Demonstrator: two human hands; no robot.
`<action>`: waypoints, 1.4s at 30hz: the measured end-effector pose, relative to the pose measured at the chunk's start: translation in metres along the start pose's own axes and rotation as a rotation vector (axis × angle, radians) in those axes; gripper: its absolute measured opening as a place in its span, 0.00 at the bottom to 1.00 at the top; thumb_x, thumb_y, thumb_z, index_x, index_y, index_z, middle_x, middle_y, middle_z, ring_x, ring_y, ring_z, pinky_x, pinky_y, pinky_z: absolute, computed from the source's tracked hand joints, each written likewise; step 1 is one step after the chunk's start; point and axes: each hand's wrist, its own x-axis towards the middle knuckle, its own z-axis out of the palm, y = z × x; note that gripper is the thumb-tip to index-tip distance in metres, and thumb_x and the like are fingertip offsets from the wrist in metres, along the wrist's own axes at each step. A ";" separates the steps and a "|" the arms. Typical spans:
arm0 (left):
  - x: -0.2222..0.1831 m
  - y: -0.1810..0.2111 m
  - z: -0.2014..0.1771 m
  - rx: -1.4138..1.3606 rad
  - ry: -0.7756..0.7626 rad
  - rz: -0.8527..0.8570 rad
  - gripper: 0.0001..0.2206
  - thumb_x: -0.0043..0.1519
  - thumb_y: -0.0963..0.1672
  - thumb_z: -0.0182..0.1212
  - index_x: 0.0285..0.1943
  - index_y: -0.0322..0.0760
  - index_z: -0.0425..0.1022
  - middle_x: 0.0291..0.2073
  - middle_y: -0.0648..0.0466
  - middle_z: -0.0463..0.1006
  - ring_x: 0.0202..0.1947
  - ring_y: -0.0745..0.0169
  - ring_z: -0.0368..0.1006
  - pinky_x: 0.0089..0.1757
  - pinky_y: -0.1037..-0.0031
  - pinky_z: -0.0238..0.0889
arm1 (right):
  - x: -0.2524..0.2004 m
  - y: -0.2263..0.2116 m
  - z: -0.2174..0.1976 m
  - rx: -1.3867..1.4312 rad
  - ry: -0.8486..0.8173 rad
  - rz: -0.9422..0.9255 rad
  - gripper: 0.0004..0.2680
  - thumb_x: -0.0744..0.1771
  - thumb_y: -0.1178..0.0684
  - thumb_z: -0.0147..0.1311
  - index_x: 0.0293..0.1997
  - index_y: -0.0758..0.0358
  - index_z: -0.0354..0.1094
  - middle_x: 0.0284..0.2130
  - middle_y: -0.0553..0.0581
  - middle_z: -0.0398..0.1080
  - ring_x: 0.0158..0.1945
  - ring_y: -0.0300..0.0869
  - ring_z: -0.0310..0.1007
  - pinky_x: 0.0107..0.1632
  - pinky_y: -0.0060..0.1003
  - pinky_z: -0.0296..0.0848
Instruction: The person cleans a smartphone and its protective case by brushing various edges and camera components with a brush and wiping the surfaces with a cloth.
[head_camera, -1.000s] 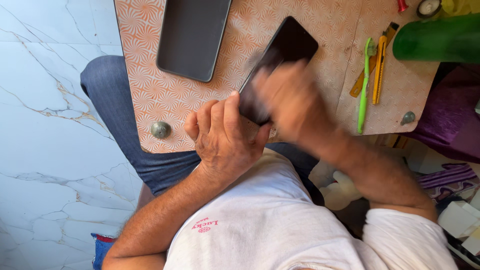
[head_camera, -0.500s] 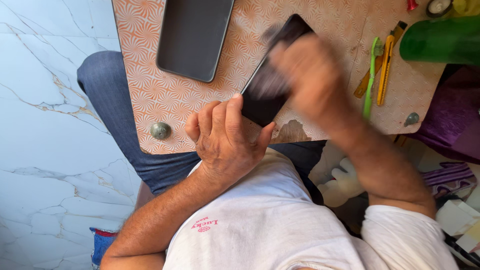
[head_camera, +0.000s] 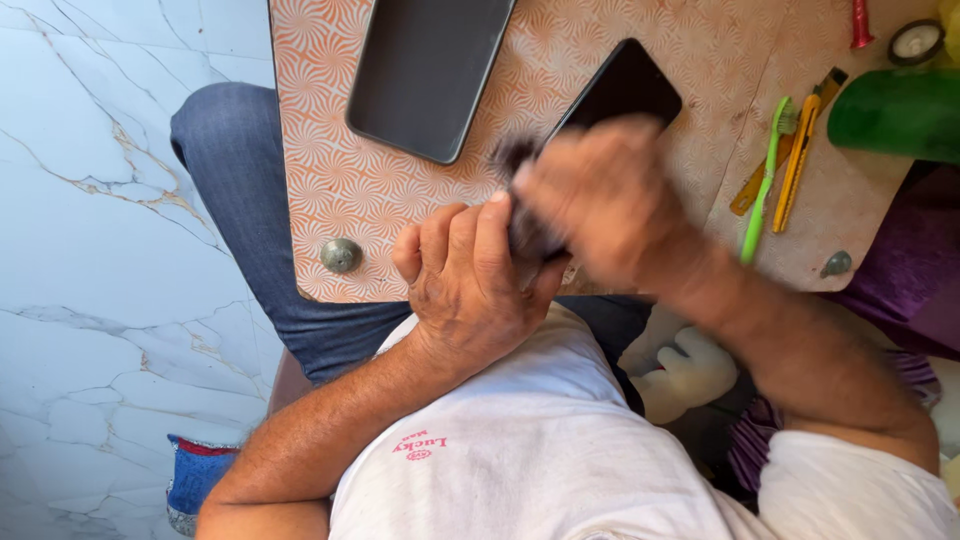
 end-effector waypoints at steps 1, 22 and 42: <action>-0.001 -0.001 -0.001 -0.004 -0.007 0.005 0.38 0.59 0.51 0.76 0.70 0.30 0.57 0.51 0.45 0.72 0.54 0.45 0.69 0.56 0.51 0.52 | 0.002 0.004 -0.003 -0.071 -0.030 0.057 0.09 0.71 0.53 0.57 0.52 0.65 0.79 0.48 0.59 0.72 0.51 0.48 0.67 0.56 0.49 0.64; -0.001 -0.005 -0.001 -0.003 0.016 0.040 0.36 0.62 0.51 0.73 0.70 0.28 0.56 0.51 0.44 0.73 0.54 0.44 0.69 0.55 0.51 0.52 | 0.008 0.012 0.003 -0.004 -0.032 0.044 0.08 0.69 0.57 0.55 0.51 0.67 0.77 0.50 0.57 0.73 0.53 0.49 0.70 0.58 0.51 0.66; -0.004 -0.005 -0.002 -0.013 -0.047 0.026 0.38 0.60 0.51 0.76 0.72 0.29 0.55 0.52 0.45 0.72 0.55 0.45 0.69 0.57 0.52 0.52 | -0.040 0.000 -0.019 -0.146 -0.091 0.061 0.11 0.62 0.60 0.59 0.48 0.70 0.78 0.43 0.62 0.74 0.48 0.50 0.71 0.53 0.47 0.70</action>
